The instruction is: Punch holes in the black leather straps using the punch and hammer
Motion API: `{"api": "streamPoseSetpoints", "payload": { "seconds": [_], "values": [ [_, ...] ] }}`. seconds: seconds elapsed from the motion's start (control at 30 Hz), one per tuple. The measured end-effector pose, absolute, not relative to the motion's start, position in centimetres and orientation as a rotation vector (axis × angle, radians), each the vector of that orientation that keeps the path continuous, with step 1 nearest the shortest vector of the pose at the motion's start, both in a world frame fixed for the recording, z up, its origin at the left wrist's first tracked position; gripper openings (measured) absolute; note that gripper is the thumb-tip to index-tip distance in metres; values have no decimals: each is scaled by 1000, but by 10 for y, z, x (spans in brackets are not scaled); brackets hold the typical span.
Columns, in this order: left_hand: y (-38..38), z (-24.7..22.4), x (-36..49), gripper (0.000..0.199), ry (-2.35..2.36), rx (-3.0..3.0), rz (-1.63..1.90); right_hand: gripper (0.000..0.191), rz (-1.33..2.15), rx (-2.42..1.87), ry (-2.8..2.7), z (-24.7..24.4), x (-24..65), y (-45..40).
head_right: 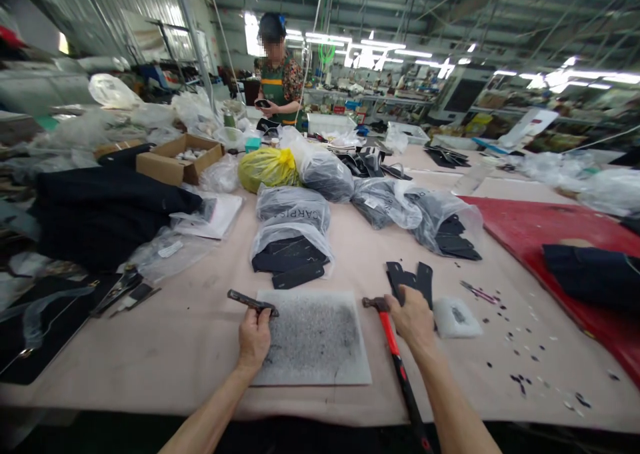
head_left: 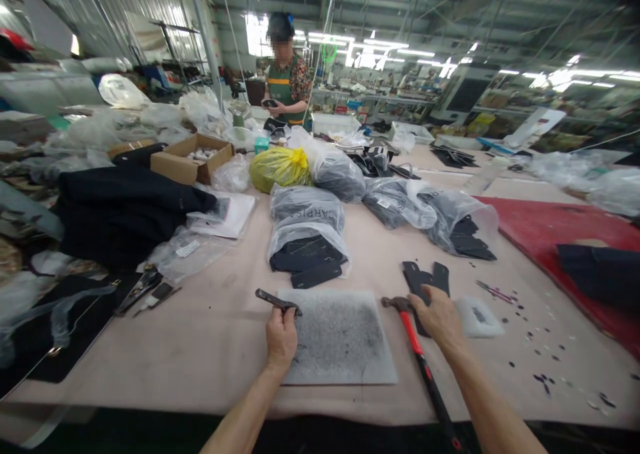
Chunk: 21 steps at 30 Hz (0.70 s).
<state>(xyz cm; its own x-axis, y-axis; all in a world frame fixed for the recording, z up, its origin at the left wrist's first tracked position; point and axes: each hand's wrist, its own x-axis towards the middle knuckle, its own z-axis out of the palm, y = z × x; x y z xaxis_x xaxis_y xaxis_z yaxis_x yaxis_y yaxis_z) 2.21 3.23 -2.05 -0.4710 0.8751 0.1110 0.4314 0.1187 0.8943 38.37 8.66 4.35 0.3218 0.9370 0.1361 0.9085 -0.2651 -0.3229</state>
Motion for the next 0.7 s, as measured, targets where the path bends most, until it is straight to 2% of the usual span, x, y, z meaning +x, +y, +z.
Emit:
{"api": "streamPoseSetpoints", "payload": {
  "seconds": [0.1, 0.17, 0.27, 0.57, 0.63, 0.7],
  "values": [
    [33, -19, 22, 23, 1949, 1281, 1320, 50, 456, -1803, -2015, 42, 321, 106],
    [33, -18, 22, 23, 1947, 1288, 1314, 59, 504, -1533, -2228, 42, 268, 128],
    [34, -17, 22, 23, 1940, 1303, 1319, 74, 455, -1359, -2468, 43, 206, 171],
    [37, -23, 24, 24, 1932, 1273, 1311, 116, 273, -1339, -2677, 41, 160, 271],
    [36, -23, 24, 24, 1931, 1275, 1303, 119, 208, -1394, -2641, 38, 156, 272],
    [36, -23, 25, 24, 1943, 1278, 1298, 109, 156, -1411, -2588, 35, 153, 263]
  ]
}}
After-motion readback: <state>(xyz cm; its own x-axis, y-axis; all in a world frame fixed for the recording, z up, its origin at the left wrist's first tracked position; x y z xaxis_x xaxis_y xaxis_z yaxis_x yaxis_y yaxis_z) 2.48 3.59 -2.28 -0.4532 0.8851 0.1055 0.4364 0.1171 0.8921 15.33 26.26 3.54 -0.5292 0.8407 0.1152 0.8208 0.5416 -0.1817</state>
